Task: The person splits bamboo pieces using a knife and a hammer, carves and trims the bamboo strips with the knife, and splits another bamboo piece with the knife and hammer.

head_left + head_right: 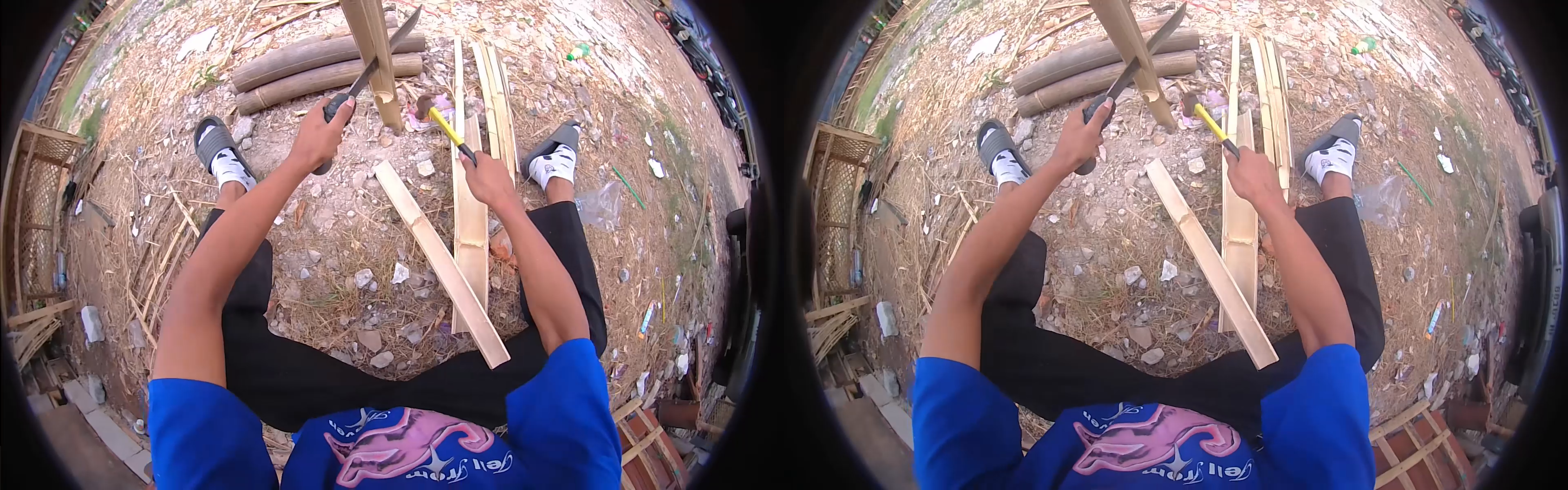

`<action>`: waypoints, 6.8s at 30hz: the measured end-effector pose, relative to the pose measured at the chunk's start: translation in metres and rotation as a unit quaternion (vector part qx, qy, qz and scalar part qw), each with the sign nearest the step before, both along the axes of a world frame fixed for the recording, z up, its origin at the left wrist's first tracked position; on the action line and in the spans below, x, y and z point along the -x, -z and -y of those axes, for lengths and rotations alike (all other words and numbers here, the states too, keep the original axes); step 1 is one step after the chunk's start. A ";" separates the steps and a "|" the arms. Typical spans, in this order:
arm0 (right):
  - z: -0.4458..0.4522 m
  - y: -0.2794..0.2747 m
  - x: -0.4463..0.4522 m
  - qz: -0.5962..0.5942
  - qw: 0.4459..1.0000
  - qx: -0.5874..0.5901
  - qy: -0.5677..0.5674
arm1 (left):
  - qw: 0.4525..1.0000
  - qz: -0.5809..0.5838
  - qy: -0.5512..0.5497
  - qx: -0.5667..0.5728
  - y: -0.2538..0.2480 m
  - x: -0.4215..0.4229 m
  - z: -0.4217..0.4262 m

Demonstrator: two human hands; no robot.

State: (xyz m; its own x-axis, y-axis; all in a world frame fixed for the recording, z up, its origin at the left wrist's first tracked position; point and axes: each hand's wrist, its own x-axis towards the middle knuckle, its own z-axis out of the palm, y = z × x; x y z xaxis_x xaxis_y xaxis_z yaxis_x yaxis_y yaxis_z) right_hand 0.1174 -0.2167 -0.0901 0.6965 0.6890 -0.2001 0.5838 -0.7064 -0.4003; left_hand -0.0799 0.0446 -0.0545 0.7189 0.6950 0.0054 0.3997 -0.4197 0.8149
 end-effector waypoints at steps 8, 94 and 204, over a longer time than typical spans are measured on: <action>-0.005 -0.035 0.016 0.001 0.960 -0.250 0.129 | 0.996 -0.023 0.057 -0.065 0.002 0.003 0.022; -0.007 -0.012 0.004 0.000 0.991 -0.110 0.070 | 0.999 -0.031 -0.027 0.000 0.026 0.009 0.026; -0.061 -0.115 -0.004 0.011 0.905 -0.425 -0.011 | 0.996 -0.054 -0.047 0.049 0.040 -0.012 0.044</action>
